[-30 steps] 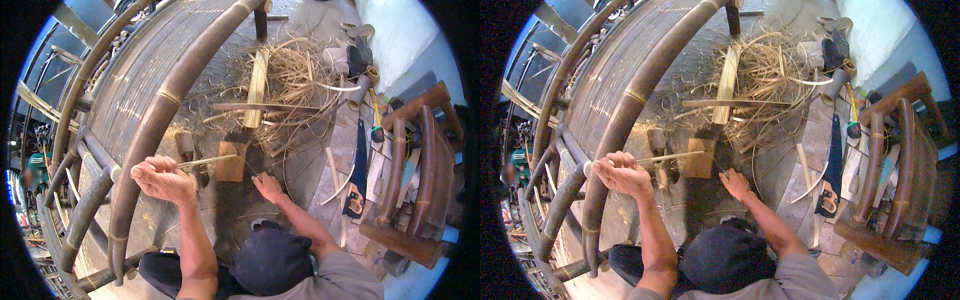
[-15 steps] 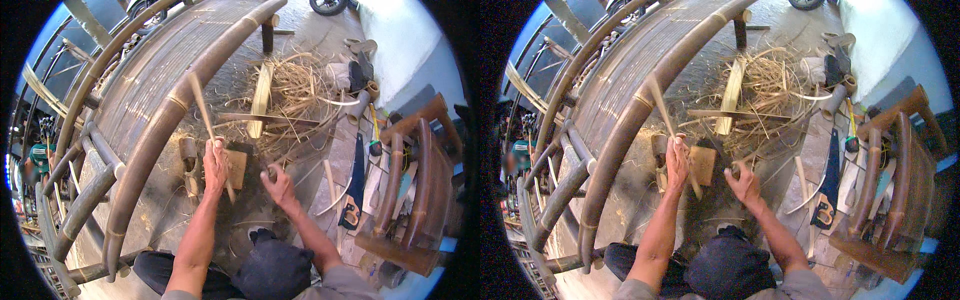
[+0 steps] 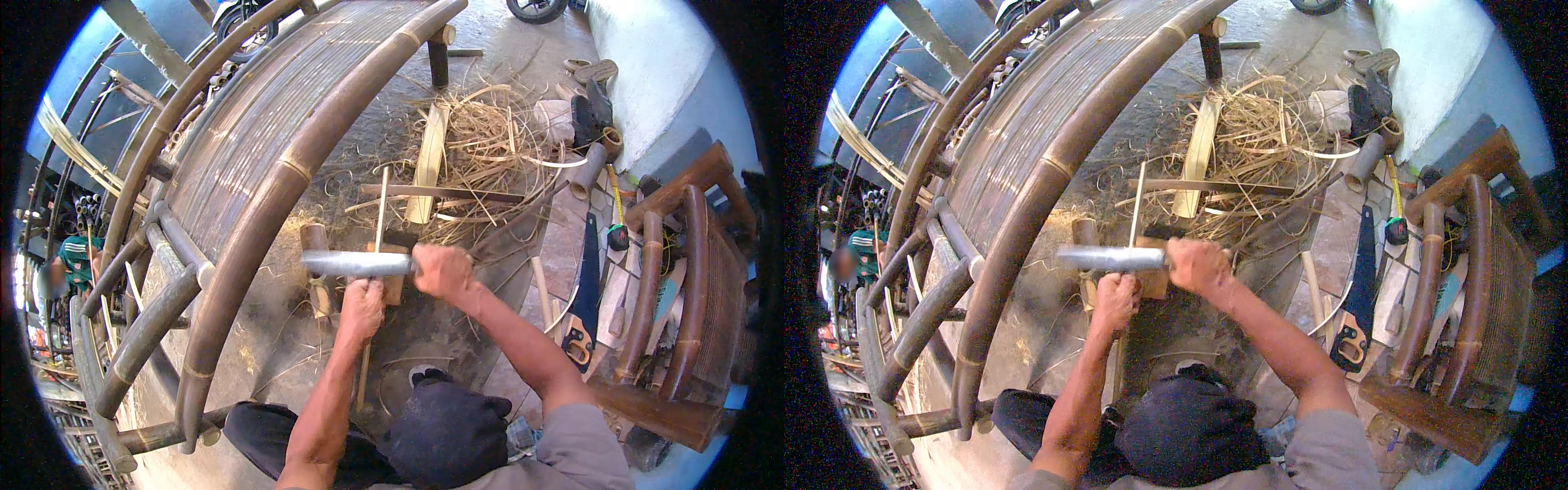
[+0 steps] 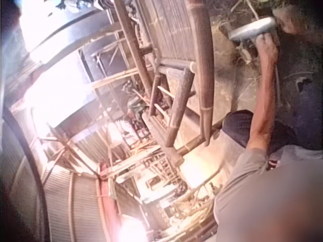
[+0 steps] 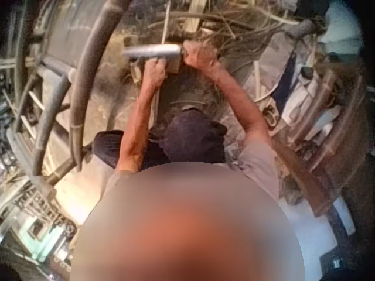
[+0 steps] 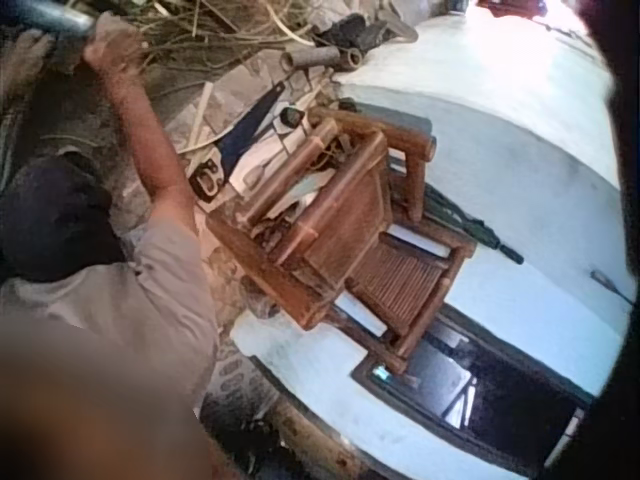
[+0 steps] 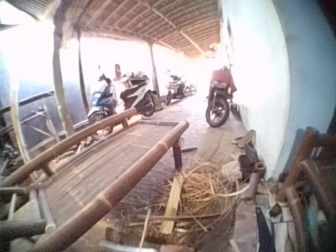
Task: The person splits bamboo strips with a knife and inserts them into a bamboo chair frame. They repeatedly cut, shape, and fit the strips into the chair's woven seat.
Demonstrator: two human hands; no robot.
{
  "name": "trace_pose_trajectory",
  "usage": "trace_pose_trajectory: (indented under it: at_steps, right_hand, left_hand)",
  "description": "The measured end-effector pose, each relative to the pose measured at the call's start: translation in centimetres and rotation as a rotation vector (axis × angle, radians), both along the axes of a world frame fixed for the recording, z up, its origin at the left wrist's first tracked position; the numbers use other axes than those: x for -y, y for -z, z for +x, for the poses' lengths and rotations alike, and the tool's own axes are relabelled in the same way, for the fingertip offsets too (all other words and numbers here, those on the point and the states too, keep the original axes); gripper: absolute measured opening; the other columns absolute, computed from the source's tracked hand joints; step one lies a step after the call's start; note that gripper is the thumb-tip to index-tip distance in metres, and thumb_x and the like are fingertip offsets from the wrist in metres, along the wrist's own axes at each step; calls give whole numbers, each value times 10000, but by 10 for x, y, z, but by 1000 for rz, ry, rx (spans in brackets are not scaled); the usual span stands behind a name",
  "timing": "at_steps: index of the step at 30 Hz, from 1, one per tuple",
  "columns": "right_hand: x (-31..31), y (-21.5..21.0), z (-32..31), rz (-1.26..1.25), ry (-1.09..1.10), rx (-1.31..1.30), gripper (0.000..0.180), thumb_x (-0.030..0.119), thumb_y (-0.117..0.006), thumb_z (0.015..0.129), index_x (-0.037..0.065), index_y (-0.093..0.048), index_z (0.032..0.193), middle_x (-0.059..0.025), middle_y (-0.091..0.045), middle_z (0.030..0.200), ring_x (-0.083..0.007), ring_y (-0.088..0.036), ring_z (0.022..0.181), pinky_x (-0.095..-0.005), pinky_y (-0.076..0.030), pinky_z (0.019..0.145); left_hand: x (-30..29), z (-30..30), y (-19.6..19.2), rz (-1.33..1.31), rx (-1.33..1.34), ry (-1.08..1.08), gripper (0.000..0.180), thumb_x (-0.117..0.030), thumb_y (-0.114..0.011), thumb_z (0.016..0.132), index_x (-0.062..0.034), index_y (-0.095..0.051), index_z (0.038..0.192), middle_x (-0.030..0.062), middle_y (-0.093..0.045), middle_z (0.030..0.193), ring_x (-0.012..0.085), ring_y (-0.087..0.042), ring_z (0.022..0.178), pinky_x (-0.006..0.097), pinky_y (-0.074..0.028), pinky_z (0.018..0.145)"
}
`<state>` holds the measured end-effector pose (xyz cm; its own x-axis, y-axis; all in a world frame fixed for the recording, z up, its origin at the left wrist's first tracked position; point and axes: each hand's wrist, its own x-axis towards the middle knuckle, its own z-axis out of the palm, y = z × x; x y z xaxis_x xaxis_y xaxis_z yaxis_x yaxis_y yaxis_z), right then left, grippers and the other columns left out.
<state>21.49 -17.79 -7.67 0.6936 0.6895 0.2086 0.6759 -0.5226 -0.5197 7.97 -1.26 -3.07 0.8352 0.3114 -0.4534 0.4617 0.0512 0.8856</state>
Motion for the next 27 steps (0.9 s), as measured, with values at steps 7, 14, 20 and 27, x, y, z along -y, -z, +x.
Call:
trace_pose_trajectory:
  at_steps: [7, 14, 20, 27]
  right_hand:
    - [47, -5, 56, -123, 367, -149, 359, 393, -715, 777, 57, -682, 899, -249, -713, 840, -443, -711, 804, -538, -582, 721]
    - [3, 4, -53, 34, 13, -282, 297, 338, -730, 766, 67, -637, 845, -225, -704, 793, -433, -703, 764, -534, -573, 694]
    - [0, 24, -23, 91, 10, -106, 279, 282, -762, 723, 79, -616, 849, -179, -690, 788, -423, -682, 764, -526, -536, 660]
    - [53, 0, 37, -145, 417, -258, 271, 316, -692, 737, 60, -674, 822, -219, -693, 786, -450, -683, 723, -546, -561, 657]
  left_hand:
    - [15, -52, -30, -41, -42, -13, 342, -323, -499, 1082, -98, -610, 1315, -33, -475, 743, 75, -465, 575, 237, -406, 472]
    - [3, -23, -10, -140, 33, -94, 431, -282, -486, 1073, -160, -457, 1485, -45, -440, 743, 64, -401, 552, 228, -348, 425]
    - [14, -37, -36, -368, -61, -190, 492, -208, -489, 1061, -140, -417, 1543, -52, -426, 720, 53, -406, 525, 221, -339, 433]
    - [13, -101, -81, -12, -297, -194, 512, -221, -477, 1070, -136, -388, 1568, -51, -446, 704, 49, -388, 513, 217, -350, 446]
